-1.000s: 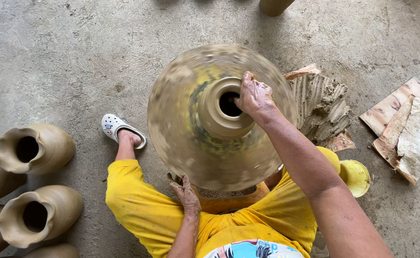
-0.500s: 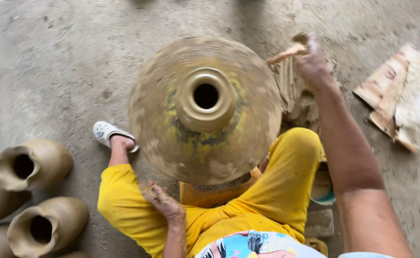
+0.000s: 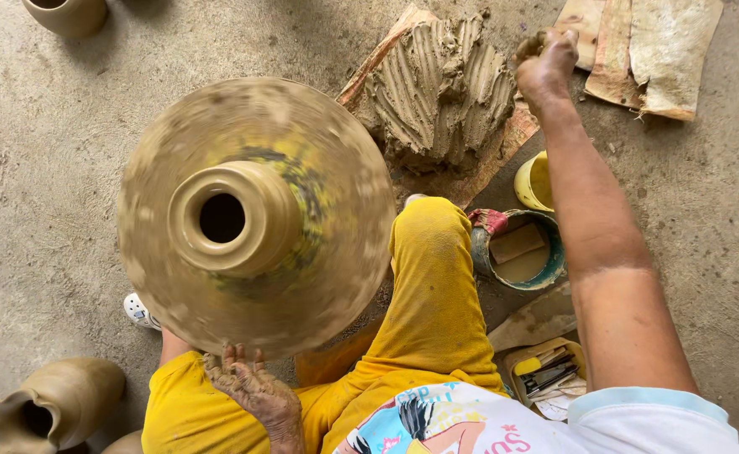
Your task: The person adds a coil of clay to a partially formed vessel on a pottery wheel, smoothing it by hand and using a damp cloth to shape and refine the neck and rim while the wheel spins.
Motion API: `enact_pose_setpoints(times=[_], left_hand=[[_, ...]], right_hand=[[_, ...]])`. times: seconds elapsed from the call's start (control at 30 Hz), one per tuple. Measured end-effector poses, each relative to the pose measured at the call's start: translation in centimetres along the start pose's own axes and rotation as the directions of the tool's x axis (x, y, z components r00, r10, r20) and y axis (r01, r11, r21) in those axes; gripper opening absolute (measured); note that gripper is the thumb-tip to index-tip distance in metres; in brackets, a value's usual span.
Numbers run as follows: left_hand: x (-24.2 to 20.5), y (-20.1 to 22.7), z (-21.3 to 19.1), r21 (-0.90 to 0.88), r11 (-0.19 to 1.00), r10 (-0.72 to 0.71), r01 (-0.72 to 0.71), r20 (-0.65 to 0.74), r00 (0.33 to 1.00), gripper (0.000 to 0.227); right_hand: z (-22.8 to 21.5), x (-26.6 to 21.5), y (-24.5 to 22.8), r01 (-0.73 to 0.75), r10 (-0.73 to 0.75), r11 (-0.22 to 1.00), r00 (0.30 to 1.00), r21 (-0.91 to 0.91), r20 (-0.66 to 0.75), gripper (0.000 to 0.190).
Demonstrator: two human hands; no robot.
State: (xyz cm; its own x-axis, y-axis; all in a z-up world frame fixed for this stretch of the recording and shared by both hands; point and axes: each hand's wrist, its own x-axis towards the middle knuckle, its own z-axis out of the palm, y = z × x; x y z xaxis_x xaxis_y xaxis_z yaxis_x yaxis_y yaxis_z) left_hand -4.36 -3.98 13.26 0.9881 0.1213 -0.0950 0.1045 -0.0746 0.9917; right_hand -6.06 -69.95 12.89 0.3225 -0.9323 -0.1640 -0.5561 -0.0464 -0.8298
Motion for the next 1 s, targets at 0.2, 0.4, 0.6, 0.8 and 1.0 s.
enact_pose_setpoints(times=[0.2, 0.4, 0.6, 0.8, 1.0], left_hand=[[-0.8, 1.2, 1.5, -0.008, 1.0, -0.021, 0.021, 0.054, 0.998, 0.049], [-1.2, 2.1, 1.7, 0.001, 1.0, -0.028, 0.028, 0.06, 0.998, 0.047], [-1.9, 1.9, 2.4, 0.003, 0.999, -0.033, 0.033, 0.102, 0.994, 0.046], [-2.5, 1.6, 2.9, 0.052, 0.999, -0.021, 0.014, 0.122, 0.992, 0.048], [-3.5, 2.0, 3.8, 0.064, 0.994, -0.092, 0.085, 0.113, 0.989, 0.051]], right_hand=[[2.8, 2.5, 0.9, -0.146, 0.155, 0.909, 0.988, 0.391, 0.01, 0.025], [5.8, 6.5, 3.0, 0.023, -0.025, 0.997, 0.999, -0.076, -0.028, 0.013], [0.6, 3.2, 8.0, 0.344, -0.293, 0.867, 0.937, -0.361, 0.191, 0.024], [-5.3, -11.4, 17.9, 0.471, 0.594, 0.436, 0.49, -0.767, 0.639, 0.027], [-0.8, -18.4, 31.3, 0.499, 0.704, 0.404, 0.365, -0.766, 0.609, 0.025]])
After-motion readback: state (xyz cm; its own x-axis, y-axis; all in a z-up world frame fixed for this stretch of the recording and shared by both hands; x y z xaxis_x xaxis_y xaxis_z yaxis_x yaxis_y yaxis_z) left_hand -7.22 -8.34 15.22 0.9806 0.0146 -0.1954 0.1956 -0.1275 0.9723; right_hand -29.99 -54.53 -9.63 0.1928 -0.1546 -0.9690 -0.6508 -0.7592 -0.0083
